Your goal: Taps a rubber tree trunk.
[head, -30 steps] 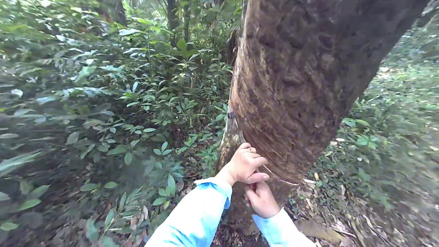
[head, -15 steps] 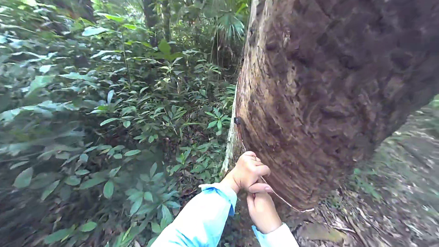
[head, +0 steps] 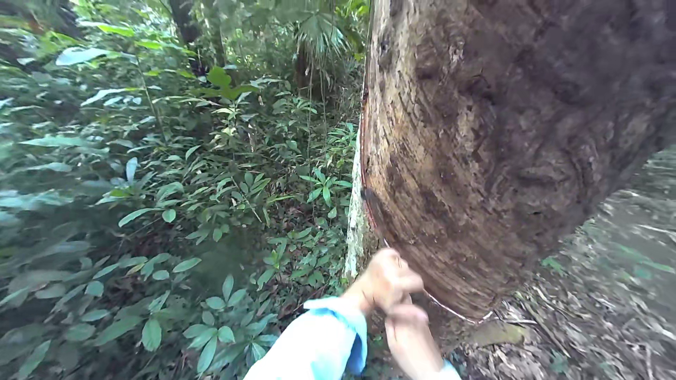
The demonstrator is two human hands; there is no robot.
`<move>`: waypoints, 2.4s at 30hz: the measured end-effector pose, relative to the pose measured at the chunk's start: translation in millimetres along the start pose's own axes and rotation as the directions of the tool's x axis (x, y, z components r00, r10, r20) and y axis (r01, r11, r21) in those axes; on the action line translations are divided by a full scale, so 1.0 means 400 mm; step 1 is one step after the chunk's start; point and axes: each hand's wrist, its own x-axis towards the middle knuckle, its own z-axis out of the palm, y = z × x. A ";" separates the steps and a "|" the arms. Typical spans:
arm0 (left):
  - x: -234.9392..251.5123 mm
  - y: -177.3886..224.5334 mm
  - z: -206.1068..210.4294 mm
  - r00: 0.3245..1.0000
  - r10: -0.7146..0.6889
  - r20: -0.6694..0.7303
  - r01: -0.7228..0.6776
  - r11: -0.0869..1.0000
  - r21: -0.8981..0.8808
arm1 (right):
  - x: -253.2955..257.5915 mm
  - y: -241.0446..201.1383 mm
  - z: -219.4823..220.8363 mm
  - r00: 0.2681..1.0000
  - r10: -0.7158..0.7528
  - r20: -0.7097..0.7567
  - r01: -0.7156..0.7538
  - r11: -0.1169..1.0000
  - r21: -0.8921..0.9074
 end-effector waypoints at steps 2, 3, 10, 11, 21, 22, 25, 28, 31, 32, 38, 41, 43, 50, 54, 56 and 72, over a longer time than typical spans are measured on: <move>0.009 -0.038 -0.004 0.998 0.054 0.007 -0.054 0.998 0.016 | 0.035 -0.003 0.028 0.998 0.015 -0.065 -0.014 1.000 0.005; 0.014 -0.046 0.001 0.998 0.068 -0.005 -0.068 0.997 0.034 | 0.045 0.004 0.028 0.998 0.015 -0.066 -0.014 1.000 0.011; 0.005 -0.051 -0.023 0.997 0.071 0.028 -0.070 0.997 -0.008 | 0.040 -0.008 0.058 0.998 0.052 -0.041 -0.051 0.999 0.019; 0.006 -0.067 -0.026 0.995 0.092 0.032 -0.092 0.996 -0.005 | 0.053 -0.014 0.068 0.995 0.045 -0.084 -0.043 0.999 0.023; 0.062 -0.165 -0.060 1.000 0.018 0.020 -0.019 0.998 0.067 | 0.195 -0.056 0.040 0.990 0.139 0.038 -0.138 0.990 -0.006; 0.088 -0.186 -0.065 0.999 0.033 0.006 -0.034 0.998 0.050 | 0.218 -0.073 0.015 0.989 0.141 0.043 -0.142 0.990 0.012; 0.098 -0.137 -0.072 0.999 0.031 0.018 -0.031 0.999 0.040 | 0.166 -0.061 0.007 0.995 -0.001 -0.098 0.005 0.999 0.041; 0.029 -0.090 -0.043 0.997 0.069 -0.017 -0.069 0.998 -0.003 | 0.084 -0.045 0.041 0.992 0.054 -0.116 -0.045 0.996 0.080; 0.031 -0.110 -0.056 0.995 0.086 -0.049 -0.088 0.995 -0.045 | 0.096 -0.068 0.059 0.986 0.113 -0.126 -0.107 0.993 0.053; 0.045 -0.123 -0.064 0.996 0.078 -0.053 -0.081 0.995 -0.056 | 0.112 -0.069 0.056 0.986 0.031 -0.163 -0.035 0.999 -0.024; 0.060 -0.093 -0.074 0.995 0.042 -0.092 -0.051 0.993 -0.105 | 0.092 -0.121 -0.011 0.994 0.102 -0.028 -0.102 0.995 0.008; 0.066 -0.129 -0.082 0.992 0.095 -0.087 -0.103 0.989 -0.102 | 0.140 -0.209 -0.055 0.951 0.302 0.072 -0.305 0.951 0.045; 0.071 -0.138 -0.079 0.989 0.113 -0.094 -0.121 0.989 -0.088 | 0.151 -0.208 -0.040 0.946 0.322 0.042 -0.322 0.947 -0.008; 0.092 -0.221 -0.124 0.984 0.158 -0.081 -0.167 0.978 -0.128 | 0.203 -0.161 0.085 0.946 0.024 -0.325 -0.062 0.992 -0.107; 0.087 -0.185 -0.141 0.989 0.128 -0.080 -0.141 0.972 -0.186 | 0.175 -0.252 -0.001 0.971 0.227 -0.067 -0.228 0.974 0.004; 0.083 -0.184 -0.150 0.988 0.139 -0.066 -0.150 0.965 -0.214 | 0.159 -0.236 0.025 0.980 0.159 -0.121 -0.162 0.987 -0.019; 0.052 -0.205 -0.167 0.968 0.230 -0.102 -0.249 0.935 -0.253 | 0.150 -0.280 0.091 0.931 0.333 -0.148 -0.307 0.936 0.172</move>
